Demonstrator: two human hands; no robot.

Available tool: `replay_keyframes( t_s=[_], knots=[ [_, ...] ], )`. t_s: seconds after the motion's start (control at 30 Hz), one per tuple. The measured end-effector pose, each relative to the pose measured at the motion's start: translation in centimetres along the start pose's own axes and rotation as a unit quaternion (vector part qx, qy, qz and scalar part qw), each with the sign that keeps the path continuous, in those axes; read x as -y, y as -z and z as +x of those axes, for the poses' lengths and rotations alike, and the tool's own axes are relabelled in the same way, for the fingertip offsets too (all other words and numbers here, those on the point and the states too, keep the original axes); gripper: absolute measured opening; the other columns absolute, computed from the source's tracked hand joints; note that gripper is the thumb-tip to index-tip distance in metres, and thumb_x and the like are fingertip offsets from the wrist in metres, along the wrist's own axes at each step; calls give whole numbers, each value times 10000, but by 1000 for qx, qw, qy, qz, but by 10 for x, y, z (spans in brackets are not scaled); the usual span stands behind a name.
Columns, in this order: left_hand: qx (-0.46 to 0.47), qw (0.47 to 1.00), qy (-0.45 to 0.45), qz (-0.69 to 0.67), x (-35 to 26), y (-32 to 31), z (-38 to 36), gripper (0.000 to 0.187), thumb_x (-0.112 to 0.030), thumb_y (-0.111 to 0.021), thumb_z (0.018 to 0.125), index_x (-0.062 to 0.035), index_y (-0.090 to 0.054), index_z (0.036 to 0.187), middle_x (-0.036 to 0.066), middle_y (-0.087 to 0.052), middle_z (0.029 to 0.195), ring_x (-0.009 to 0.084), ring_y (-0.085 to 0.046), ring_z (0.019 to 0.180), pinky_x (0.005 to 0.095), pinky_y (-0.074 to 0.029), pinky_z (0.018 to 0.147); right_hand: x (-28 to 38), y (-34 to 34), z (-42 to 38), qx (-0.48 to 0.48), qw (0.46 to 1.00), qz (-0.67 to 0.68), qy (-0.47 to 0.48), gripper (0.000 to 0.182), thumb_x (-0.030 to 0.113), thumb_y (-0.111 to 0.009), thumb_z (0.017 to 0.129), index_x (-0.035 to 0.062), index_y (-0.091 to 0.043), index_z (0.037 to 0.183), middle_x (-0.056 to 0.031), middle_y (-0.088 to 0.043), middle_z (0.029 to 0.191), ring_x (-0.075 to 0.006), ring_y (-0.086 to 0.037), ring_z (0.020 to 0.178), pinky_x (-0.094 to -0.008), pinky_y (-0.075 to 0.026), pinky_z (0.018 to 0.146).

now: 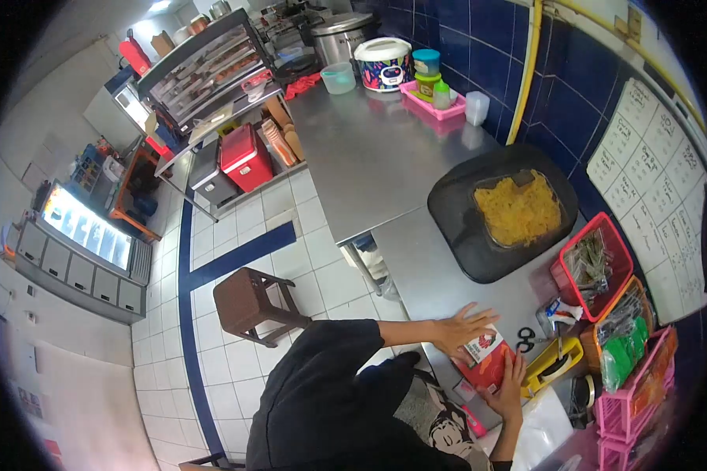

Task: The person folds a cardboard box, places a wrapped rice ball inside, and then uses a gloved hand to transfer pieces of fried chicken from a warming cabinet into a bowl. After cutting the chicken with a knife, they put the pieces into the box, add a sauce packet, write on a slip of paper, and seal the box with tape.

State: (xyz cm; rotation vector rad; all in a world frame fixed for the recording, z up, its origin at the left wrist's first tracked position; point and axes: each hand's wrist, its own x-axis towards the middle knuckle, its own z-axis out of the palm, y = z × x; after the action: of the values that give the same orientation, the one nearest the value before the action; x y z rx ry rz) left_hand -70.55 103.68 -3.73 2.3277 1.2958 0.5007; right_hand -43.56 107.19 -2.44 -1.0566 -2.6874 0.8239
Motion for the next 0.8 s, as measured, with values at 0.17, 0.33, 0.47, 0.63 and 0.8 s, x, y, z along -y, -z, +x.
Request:
replay_keyframes(
  t_s=[0.17,0.33,0.47,0.63,0.8],
  knots=[
    [116,991,-72,-3,15,7,7,1252,-620,-794,462,-78,-227,1437,287,-2,1497,451,-20,1387,600,-101,1062,12,27,4,104,993,-63,-6,1175,367,-857,479,146,-214,1438,-311,-181,1429,-496,-229,1286,-558,-259,1054],
    [113,990,-77,32,14,3,9,1238,-524,-831,449,-89,-219,1434,285,-81,1474,448,-132,1357,578,-290,1005,6,32,9,131,990,-48,-4,1155,339,-854,470,160,-242,1434,-300,-207,1418,-503,-256,1263,-544,-292,1040],
    [143,986,-75,41,17,5,16,1181,-495,-829,490,-93,-235,1427,275,-126,1451,436,-174,1334,553,-355,969,5,25,3,107,993,-52,-3,1118,315,-854,489,168,-272,1432,-285,-181,1441,-492,-221,1294,-520,-280,1060],
    [166,983,-73,26,5,25,11,1096,-437,-830,534,-106,-269,1416,278,-155,1430,434,-178,1325,546,-369,957,16,6,-14,47,998,-29,2,947,219,-787,638,165,-285,1439,-285,-45,1492,-509,-45,1360,-534,-197,1093],
    [168,982,-85,-6,17,14,15,1049,-422,-814,580,-124,-267,1424,289,-135,1440,461,-151,1339,553,-322,995,12,-24,-28,-52,998,-9,18,731,125,-685,737,198,-381,1398,-271,-88,1494,-528,-102,1344,-545,-220,1084]
  ],
)
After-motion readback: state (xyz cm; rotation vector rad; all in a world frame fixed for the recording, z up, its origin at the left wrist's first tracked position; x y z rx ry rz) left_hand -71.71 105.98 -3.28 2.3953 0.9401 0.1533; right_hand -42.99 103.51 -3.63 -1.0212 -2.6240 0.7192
